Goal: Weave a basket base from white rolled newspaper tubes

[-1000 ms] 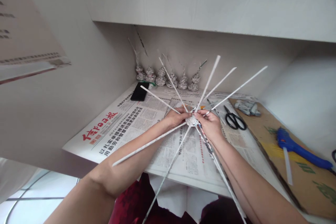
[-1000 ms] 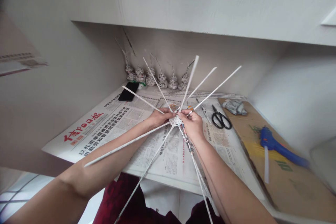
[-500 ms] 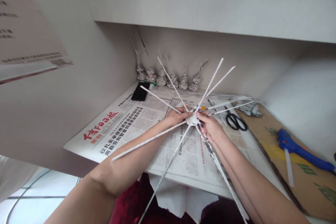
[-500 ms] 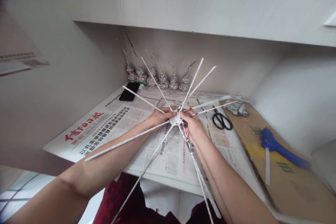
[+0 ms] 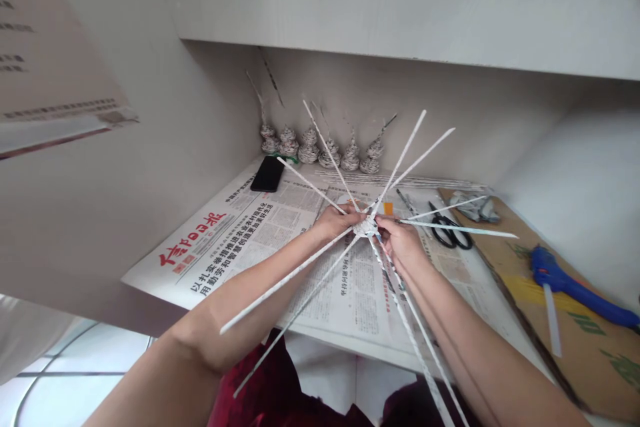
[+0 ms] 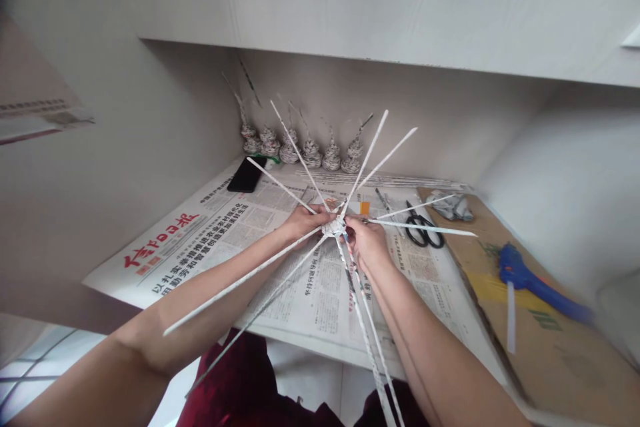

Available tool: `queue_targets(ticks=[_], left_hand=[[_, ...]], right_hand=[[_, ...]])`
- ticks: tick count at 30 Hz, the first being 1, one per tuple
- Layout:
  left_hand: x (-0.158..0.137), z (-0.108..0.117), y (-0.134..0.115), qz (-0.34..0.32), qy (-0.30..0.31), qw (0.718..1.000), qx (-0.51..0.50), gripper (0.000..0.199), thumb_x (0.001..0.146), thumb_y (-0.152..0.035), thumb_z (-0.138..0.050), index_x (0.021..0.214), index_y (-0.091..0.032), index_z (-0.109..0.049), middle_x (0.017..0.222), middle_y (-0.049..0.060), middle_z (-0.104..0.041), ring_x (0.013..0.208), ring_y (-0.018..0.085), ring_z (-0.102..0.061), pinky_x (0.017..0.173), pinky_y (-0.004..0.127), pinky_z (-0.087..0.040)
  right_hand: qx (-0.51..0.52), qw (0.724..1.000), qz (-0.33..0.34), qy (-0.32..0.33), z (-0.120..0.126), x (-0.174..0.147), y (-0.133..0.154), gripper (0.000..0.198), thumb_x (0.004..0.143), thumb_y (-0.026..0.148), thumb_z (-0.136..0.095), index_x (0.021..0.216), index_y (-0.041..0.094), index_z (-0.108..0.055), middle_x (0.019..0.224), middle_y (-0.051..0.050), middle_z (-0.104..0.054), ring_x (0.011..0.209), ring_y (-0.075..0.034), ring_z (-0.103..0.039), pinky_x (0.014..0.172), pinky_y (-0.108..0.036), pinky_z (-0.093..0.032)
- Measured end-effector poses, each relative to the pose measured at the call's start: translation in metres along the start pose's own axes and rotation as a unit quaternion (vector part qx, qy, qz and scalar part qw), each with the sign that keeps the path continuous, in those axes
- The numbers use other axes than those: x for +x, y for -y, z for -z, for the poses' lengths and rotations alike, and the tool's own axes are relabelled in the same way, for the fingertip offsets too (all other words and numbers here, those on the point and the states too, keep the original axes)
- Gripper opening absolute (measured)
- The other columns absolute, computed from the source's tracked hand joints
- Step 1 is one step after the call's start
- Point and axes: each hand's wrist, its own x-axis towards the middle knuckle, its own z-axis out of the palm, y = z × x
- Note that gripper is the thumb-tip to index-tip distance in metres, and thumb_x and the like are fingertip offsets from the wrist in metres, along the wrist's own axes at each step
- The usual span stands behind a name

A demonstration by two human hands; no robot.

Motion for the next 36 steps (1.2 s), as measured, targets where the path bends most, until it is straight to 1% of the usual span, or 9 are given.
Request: queue_targets(ticks=[4, 9, 15, 18, 21, 24, 27, 31, 36], left_hand=[[-0.001, -0.002, -0.001, -0.005, -0.01, 1.0, 0.017, 0.035, 0.049, -0.033, -0.089, 0.069, -0.01, -0.071, 0.061, 0.004, -0.067, 0.052, 0.012, -0.056, 0.056, 0.027, -0.043], [-0.003, -0.003, -0.002, -0.014, -0.007, 1.0, 0.016, 0.034, 0.05, -0.034, -0.088, 0.069, -0.011, -0.072, 0.059, 0.003, -0.066, 0.051, 0.011, -0.054, 0.057, 0.027, -0.043], [0.0, 0.001, 0.004, -0.039, -0.01, 0.997, 0.061, 0.034, 0.057, -0.038, -0.085, 0.076, -0.012, -0.073, 0.064, 0.003, -0.067, 0.054, 0.011, -0.056, 0.06, 0.027, -0.044], [0.002, 0.002, 0.008, -0.046, -0.003, 0.998, 0.041, 0.037, 0.058, -0.04, -0.085, 0.079, -0.012, -0.073, 0.07, 0.004, -0.069, 0.06, 0.013, -0.059, 0.063, 0.027, -0.045], [0.002, 0.0, 0.009, -0.047, -0.008, 0.999, 0.004, 0.037, 0.054, -0.036, -0.087, 0.078, -0.012, -0.073, 0.074, 0.005, -0.07, 0.065, 0.014, -0.061, 0.067, 0.028, -0.046], [0.0, -0.002, 0.008, -0.058, -0.004, 0.998, -0.014, 0.038, 0.052, -0.034, -0.088, 0.078, -0.012, -0.073, 0.075, 0.004, -0.07, 0.066, 0.014, -0.062, 0.071, 0.029, -0.047], [-0.003, -0.003, 0.003, -0.084, 0.001, 0.996, 0.016, 0.036, 0.052, -0.035, -0.087, 0.077, -0.013, -0.073, 0.074, 0.004, -0.07, 0.069, 0.014, -0.061, 0.073, 0.029, -0.046], [-0.007, -0.005, -0.004, -0.131, 0.007, 0.989, 0.075, 0.032, 0.056, -0.035, -0.086, 0.075, -0.013, -0.074, 0.077, 0.005, -0.071, 0.071, 0.015, -0.061, 0.072, 0.028, -0.046], [-0.009, -0.007, -0.005, -0.156, 0.013, 0.984, 0.08, 0.028, 0.059, -0.033, -0.084, 0.075, -0.013, -0.074, 0.076, 0.005, -0.071, 0.071, 0.015, -0.062, 0.072, 0.028, -0.046]], right_hand=[[0.014, 0.999, -0.006, -0.037, -0.002, -0.004, 0.002, 0.013, 0.051, 0.024, -0.072, 0.055, 0.019, -0.06, 0.049, 0.002, -0.06, 0.044, -0.013, -0.053, 0.04, -0.024, -0.042], [0.016, 0.999, -0.023, 0.015, -0.001, -0.005, 0.002, 0.023, 0.049, 0.029, -0.08, 0.064, 0.017, -0.067, 0.059, -0.002, -0.067, 0.05, -0.015, -0.057, 0.045, -0.026, -0.043], [-0.004, 1.0, -0.003, -0.004, 0.002, -0.002, -0.007, 0.03, 0.051, 0.035, -0.086, 0.062, 0.016, -0.065, 0.053, 0.001, -0.063, 0.044, -0.012, -0.052, 0.041, -0.026, -0.04], [-0.03, 1.0, 0.002, -0.007, 0.001, -0.005, -0.007, 0.031, 0.054, 0.038, -0.085, 0.064, 0.017, -0.065, 0.05, 0.002, -0.06, 0.038, -0.011, -0.048, 0.036, -0.025, -0.035], [-0.046, 0.999, -0.004, -0.02, -0.001, -0.008, -0.005, 0.029, 0.057, 0.038, -0.082, 0.065, 0.017, -0.065, 0.047, 0.002, -0.059, 0.035, -0.011, -0.046, 0.033, -0.024, -0.031], [-0.059, 0.997, -0.018, -0.04, -0.003, -0.009, -0.003, 0.027, 0.058, 0.037, -0.08, 0.058, 0.017, -0.063, 0.041, 0.003, -0.054, 0.032, -0.01, -0.044, 0.03, -0.024, -0.028], [-0.052, 0.996, -0.042, -0.054, -0.004, -0.009, 0.0, 0.027, 0.056, 0.035, -0.08, 0.051, 0.018, -0.059, 0.039, 0.002, -0.053, 0.03, -0.011, -0.043, 0.029, -0.025, -0.028], [-0.036, 0.998, -0.053, -0.029, -0.002, -0.006, 0.002, 0.025, 0.055, 0.032, -0.081, 0.052, 0.019, -0.06, 0.043, 0.0, -0.058, 0.034, -0.012, -0.047, 0.03, -0.025, -0.033], [-0.036, 0.998, -0.051, 0.002, 0.003, -0.002, 0.002, 0.024, 0.057, 0.032, -0.081, 0.055, 0.02, -0.06, 0.044, 0.0, -0.059, 0.036, -0.013, -0.049, 0.032, -0.026, -0.035]])
